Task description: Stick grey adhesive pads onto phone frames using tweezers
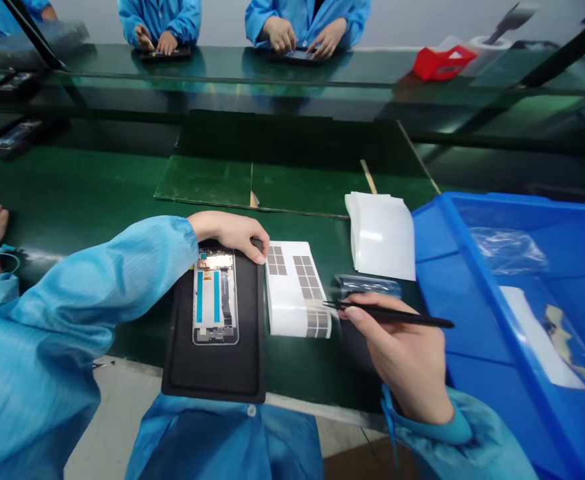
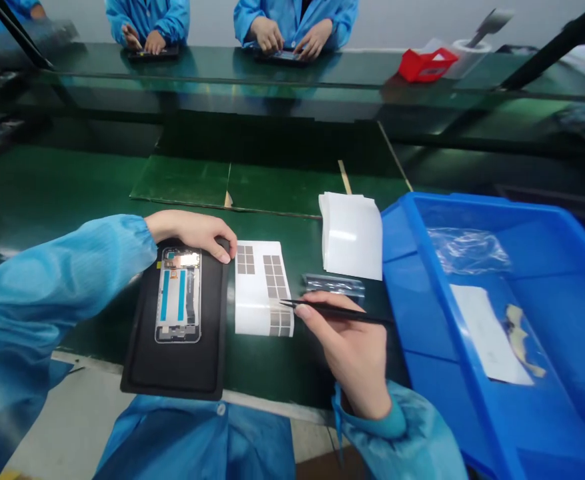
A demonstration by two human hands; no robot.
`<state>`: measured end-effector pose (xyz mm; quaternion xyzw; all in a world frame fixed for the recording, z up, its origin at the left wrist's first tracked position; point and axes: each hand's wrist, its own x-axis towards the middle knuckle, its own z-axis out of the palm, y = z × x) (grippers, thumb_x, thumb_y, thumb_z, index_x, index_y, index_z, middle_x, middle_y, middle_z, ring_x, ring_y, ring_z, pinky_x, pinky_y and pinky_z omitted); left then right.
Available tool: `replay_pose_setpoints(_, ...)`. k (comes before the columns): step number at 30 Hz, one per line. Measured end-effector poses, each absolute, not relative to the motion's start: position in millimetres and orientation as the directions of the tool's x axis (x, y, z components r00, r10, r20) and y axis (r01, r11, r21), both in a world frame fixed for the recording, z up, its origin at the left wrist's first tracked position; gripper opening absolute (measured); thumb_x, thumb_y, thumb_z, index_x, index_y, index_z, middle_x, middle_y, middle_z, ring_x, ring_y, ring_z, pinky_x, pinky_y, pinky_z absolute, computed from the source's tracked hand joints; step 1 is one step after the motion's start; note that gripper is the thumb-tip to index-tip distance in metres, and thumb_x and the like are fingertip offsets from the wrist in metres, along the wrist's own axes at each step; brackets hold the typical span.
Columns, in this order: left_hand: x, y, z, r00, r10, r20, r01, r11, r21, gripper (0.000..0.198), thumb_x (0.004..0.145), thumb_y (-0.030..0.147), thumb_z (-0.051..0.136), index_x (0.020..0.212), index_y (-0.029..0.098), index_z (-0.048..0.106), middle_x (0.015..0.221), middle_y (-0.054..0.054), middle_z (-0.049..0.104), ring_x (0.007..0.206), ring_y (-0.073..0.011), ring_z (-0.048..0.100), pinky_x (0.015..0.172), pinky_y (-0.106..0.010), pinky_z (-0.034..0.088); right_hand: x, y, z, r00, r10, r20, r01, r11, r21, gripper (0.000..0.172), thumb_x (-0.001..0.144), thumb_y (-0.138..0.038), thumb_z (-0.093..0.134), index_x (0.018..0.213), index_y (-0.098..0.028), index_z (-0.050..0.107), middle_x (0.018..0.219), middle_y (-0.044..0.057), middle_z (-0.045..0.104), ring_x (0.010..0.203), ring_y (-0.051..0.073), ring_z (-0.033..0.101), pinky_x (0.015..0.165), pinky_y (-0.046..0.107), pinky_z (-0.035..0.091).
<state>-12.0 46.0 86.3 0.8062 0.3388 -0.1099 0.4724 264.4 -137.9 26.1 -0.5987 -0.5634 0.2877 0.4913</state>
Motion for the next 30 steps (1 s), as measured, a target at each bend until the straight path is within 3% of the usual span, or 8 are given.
replay_pose_setpoints(3,-8.5,37.0,84.2,0.626,0.583,-0.518,0.746,-0.255,0.615,0.025,0.072,0.026,0.077,0.096,0.020,0.075,0.100,0.000,0.070,0.104,-0.0242,0.062,0.087,-0.025,0.042,261.2,-136.9,32.4,0.159,0.972,0.173,0.416,0.093,-0.905,0.019,0.079,-0.038,0.080,0.084,-0.021,0.074,0.084,0.005,0.075,0.076,0.021,0.072,0.070,0.035,0.062)
replay_pose_setpoints(6,0.5,18.6,76.9,0.575,0.757,-0.311,0.737,-0.315,0.598,0.025,0.073,0.023,0.075,0.097,0.016,0.072,0.110,-0.005,0.064,0.118,-0.0312,0.056,0.096,-0.031,0.042,257.5,-131.9,34.6,0.087,0.982,0.166,0.423,0.114,-0.899,0.020,0.080,-0.040,0.079,0.082,-0.022,0.074,0.083,0.004,0.076,0.078,0.022,0.072,0.075,0.036,0.061)
replay_pose_setpoints(8,10.1,-1.7,70.7,0.643,0.749,-0.159,0.659,-0.436,0.613,0.025,0.080,0.025,0.069,0.104,0.017,0.070,0.115,-0.007,0.061,0.119,-0.0318,0.055,0.101,-0.036,0.040,256.6,-128.4,32.1,0.047,0.987,0.151,0.414,0.118,-0.903,0.021,0.080,-0.042,0.079,0.084,-0.022,0.074,0.084,0.004,0.076,0.080,0.022,0.072,0.076,0.036,0.061)
replay_pose_setpoints(11,25.5,-35.4,59.9,0.746,0.662,-0.078,0.593,-0.606,0.530,0.037,0.086,0.034,0.066,0.120,0.019,0.064,0.127,-0.009,0.058,0.123,-0.0327,0.053,0.106,-0.042,0.036,256.2,-123.6,27.7,0.015,0.989,0.145,0.406,0.126,-0.905,0.022,0.081,-0.042,0.078,0.085,-0.022,0.074,0.085,0.004,0.075,0.081,0.021,0.071,0.077,0.036,0.060)
replay_pose_setpoints(16,38.0,-64.3,39.3,0.695,0.718,-0.032,0.686,-0.650,0.327,0.065,0.076,0.053,0.076,0.125,0.013,0.059,0.136,-0.018,0.054,0.129,-0.0393,0.047,0.107,-0.048,0.035,247.5,-109.2,29.3,0.001,0.986,0.166,0.358,0.154,-0.921,0.016,0.080,-0.034,0.080,0.086,-0.022,0.073,0.086,0.004,0.076,0.081,0.020,0.072,0.078,0.034,0.060)
replay_pose_setpoints(22,38.1,-62.6,32.9,0.651,0.758,0.043,0.735,-0.643,0.216,0.075,0.073,0.064,0.074,0.121,0.008,0.059,0.128,-0.019,0.060,0.118,-0.0357,0.055,0.103,-0.047,0.037,228.0,-80.5,21.4,-0.009,0.991,0.135,0.317,0.131,-0.939,0.019,0.076,-0.037,0.082,0.083,-0.021,0.075,0.083,0.005,0.076,0.073,0.021,0.072,0.068,0.033,0.060)
replay_pose_setpoints(26,33.9,-57.0,33.9,0.680,0.732,0.050,0.708,-0.672,0.217,0.058,0.082,0.053,0.073,0.118,0.010,0.062,0.125,-0.014,0.063,0.112,-0.0306,0.058,0.100,-0.043,0.040,225.3,-70.0,8.8,0.003,0.989,0.149,0.374,0.137,-0.917,0.015,0.075,-0.034,0.082,0.081,-0.021,0.075,0.080,0.004,0.077,0.068,0.019,0.070,0.064,0.032,0.058)
replay_pose_setpoints(30,30.7,-53.1,31.9,0.683,0.728,0.057,0.703,-0.676,0.219,0.054,0.080,0.051,0.076,0.113,0.011,0.064,0.123,-0.013,0.065,0.110,-0.0305,0.060,0.096,-0.042,0.041,228.2,-70.3,4.9,-0.006,0.988,0.153,0.390,0.143,-0.910,0.012,0.076,-0.031,0.081,0.081,-0.021,0.075,0.079,0.003,0.077,0.070,0.019,0.071,0.066,0.032,0.059)
